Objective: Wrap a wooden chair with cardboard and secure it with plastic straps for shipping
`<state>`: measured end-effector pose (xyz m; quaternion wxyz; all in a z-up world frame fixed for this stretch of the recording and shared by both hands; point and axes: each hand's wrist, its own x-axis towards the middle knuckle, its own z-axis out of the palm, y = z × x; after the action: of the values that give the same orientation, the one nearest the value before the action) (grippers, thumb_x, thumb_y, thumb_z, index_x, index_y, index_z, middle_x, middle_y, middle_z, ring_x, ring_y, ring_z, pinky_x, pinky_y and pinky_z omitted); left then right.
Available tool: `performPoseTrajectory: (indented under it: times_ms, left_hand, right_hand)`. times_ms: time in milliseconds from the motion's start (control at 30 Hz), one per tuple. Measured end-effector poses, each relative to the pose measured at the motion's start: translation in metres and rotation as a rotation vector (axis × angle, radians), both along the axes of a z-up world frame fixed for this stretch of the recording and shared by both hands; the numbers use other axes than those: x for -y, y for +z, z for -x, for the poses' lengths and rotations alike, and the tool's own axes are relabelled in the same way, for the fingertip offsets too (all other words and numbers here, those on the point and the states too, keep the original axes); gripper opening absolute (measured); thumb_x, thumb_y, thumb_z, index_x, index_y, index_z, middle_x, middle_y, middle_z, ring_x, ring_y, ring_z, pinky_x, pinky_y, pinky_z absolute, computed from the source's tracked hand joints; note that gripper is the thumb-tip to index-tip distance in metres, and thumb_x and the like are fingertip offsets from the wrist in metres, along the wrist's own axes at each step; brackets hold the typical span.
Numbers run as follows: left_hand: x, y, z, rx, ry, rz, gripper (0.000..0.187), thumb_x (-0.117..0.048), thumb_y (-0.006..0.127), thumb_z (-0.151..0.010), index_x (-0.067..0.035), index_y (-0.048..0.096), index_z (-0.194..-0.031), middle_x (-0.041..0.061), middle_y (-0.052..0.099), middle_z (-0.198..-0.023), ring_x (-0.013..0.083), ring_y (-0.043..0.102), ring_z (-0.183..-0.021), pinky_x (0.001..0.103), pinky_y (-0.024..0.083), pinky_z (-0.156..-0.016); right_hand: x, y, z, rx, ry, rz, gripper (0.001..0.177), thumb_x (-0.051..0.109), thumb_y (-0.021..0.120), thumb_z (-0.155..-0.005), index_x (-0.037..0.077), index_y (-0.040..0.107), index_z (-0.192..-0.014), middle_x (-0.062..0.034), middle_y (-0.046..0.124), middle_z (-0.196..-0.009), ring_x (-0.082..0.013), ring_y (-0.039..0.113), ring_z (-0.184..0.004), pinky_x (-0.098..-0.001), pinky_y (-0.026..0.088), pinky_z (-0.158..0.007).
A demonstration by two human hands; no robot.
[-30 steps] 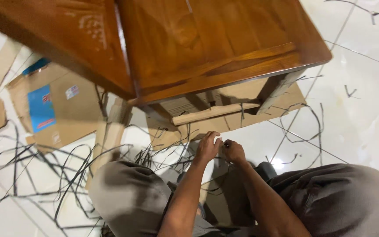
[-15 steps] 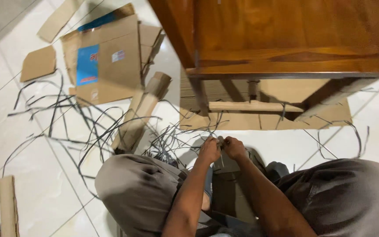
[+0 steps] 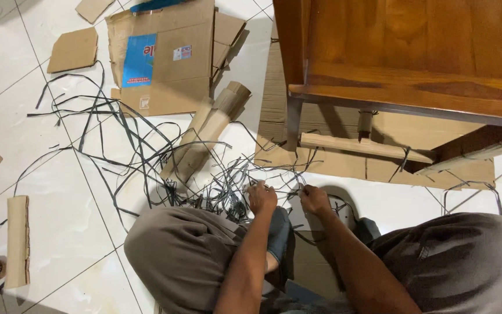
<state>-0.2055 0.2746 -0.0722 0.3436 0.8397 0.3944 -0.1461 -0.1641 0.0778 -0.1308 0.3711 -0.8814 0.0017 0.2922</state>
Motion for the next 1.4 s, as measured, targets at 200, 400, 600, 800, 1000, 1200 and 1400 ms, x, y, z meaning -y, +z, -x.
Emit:
performPoseTrajectory:
  times_ms: [200,400,600,800,1000,1200,1400]
  left_hand:
    - [-0.008,-0.077,-0.010,0.162,0.128,0.117,0.036,-0.031,0.058,-0.100,-0.015,0.067,-0.131,0.016,0.062,-0.127,0.0399,0.064,-0.120,0.053,0.051,-0.102]
    - [-0.001,-0.012,-0.011,0.307,0.115,0.176,0.035,-0.024,0.060,-0.099,-0.012,0.067,-0.131,0.015,0.065,-0.129,0.0352,0.064,-0.119,0.049,0.050,-0.104]
    - [-0.001,-0.032,-0.010,0.350,0.016,0.064,0.031,-0.026,0.065,-0.097,-0.019,0.069,-0.126,0.006,0.063,-0.122,0.0310,0.064,-0.118,0.046,0.054,-0.101]
    - [-0.004,0.021,-0.036,0.426,0.235,0.558,0.054,-0.032,0.058,-0.102,-0.020,0.049,-0.154,0.026,0.050,-0.149,0.0445,0.048,-0.140,0.054,0.047,-0.112]
    - [-0.016,0.003,-0.071,0.390,0.529,0.849,0.059,-0.028,0.059,-0.098,-0.026,0.045,-0.155,0.023,0.058,-0.142,0.0339,0.058,-0.132,0.043,0.052,-0.109]
    - [0.010,0.006,-0.047,0.497,0.290,0.271,0.033,-0.025,0.065,-0.090,-0.029,0.077,-0.121,0.012,0.078,-0.104,0.0374,0.071,-0.106,0.045,0.056,-0.088]
    - [0.042,0.041,-0.020,0.763,-0.262,0.320,0.027,-0.012,0.067,-0.093,-0.011,0.078,-0.117,0.020,0.075,-0.115,0.0436,0.069,-0.105,0.052,0.057,-0.085]
  right_hand:
    - [-0.003,-0.005,-0.005,0.032,0.037,0.085,0.037,0.037,0.061,-0.091,0.012,0.074,-0.115,-0.0202,0.078,-0.101,-0.0439,0.073,-0.102,-0.0518,0.059,-0.085]
    - [-0.001,-0.017,-0.002,0.066,0.027,0.115,0.034,0.029,0.064,-0.091,0.007,0.073,-0.115,-0.0224,0.078,-0.103,-0.0456,0.072,-0.104,-0.0544,0.059,-0.087]
    - [-0.007,0.038,0.010,0.052,0.171,0.042,0.048,0.045,0.056,-0.092,0.033,0.055,-0.139,-0.0156,0.076,-0.114,-0.0424,0.070,-0.110,-0.0569,0.055,-0.097]
    - [-0.005,0.032,0.023,0.047,0.260,0.074,0.047,0.046,0.050,-0.100,0.022,0.054,-0.141,-0.0241,0.073,-0.116,-0.0467,0.070,-0.109,-0.0591,0.054,-0.097]
    - [0.011,0.007,0.019,0.000,0.191,0.137,0.043,0.045,0.054,-0.096,0.029,0.057,-0.135,-0.0212,0.077,-0.108,-0.0481,0.071,-0.104,-0.0609,0.055,-0.091]
    - [0.012,-0.001,0.022,0.111,0.074,0.240,0.034,0.039,0.064,-0.092,0.023,0.065,-0.122,-0.0169,0.078,-0.102,-0.0427,0.074,-0.098,-0.0562,0.060,-0.086]
    - [0.015,0.022,0.003,-0.035,-0.375,-0.114,0.041,0.046,0.056,-0.100,0.014,0.074,-0.117,-0.0225,0.075,-0.107,-0.0468,0.070,-0.102,-0.0575,0.054,-0.087]
